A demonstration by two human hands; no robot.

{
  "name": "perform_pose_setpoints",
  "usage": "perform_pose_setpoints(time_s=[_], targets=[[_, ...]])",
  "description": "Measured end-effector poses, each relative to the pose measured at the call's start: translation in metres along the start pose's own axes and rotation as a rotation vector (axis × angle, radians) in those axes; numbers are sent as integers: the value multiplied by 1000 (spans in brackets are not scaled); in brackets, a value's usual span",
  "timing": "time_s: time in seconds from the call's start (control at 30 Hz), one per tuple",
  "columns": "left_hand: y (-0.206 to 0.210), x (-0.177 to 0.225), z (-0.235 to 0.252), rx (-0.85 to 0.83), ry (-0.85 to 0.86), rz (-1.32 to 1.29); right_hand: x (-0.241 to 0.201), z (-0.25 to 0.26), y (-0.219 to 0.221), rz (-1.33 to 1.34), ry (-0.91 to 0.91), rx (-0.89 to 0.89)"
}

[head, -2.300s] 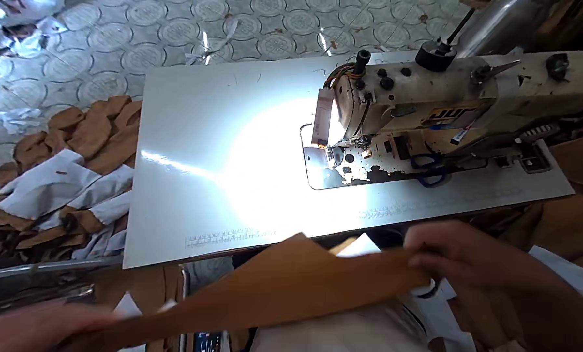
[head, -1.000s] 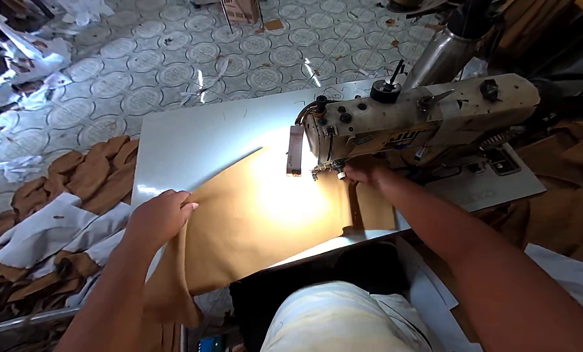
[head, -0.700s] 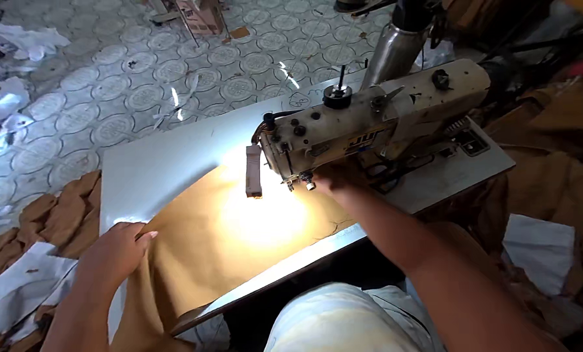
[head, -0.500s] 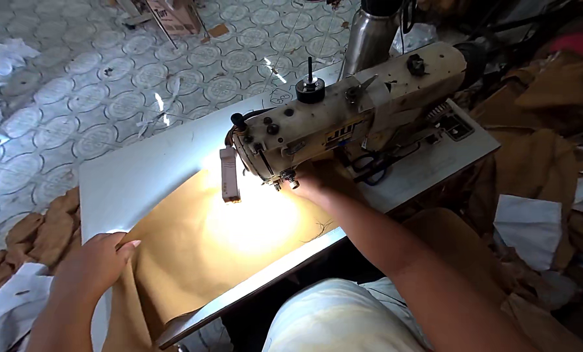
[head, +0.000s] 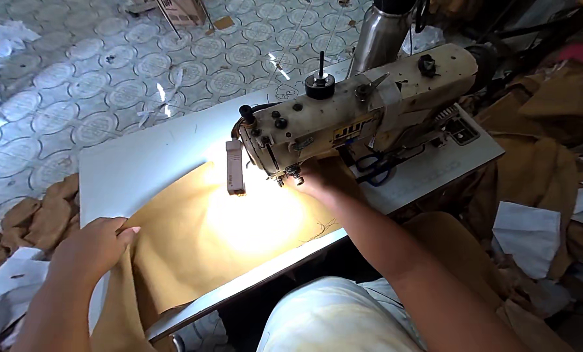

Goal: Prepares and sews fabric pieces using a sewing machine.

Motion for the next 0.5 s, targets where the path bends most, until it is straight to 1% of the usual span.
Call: perform_pose_setpoints(time_s=[0.07, 0.17, 0.23, 0.3, 0.37, 0.5], targets=[[-3, 3, -1, -9, -4, 5, 0, 0, 0, 8, -3, 32], [-16, 20, -5, -66, -52, 11, -2, 0, -3, 41, 12, 40], [-4, 4, 1, -37, -25, 6, -2, 0, -4, 55, 25, 52], [5, -8, 5, -11, -2, 3, -1, 0, -3, 45, 35, 16], [6, -9, 5, -1, 6, 12, 2, 1, 0, 45, 47, -30], [1, -4, 3, -35, -11, 25, 1, 1, -7, 52, 6, -29]])
Point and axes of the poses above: each hand's wrist, its own z-axis towards the middle knuckle, its own y-axis out of the palm, x = y × z, the point moved 5 cm from there along z, towards the middle knuckle, and after that the axes turned 15 degrees about x, right-handed, at the moved point
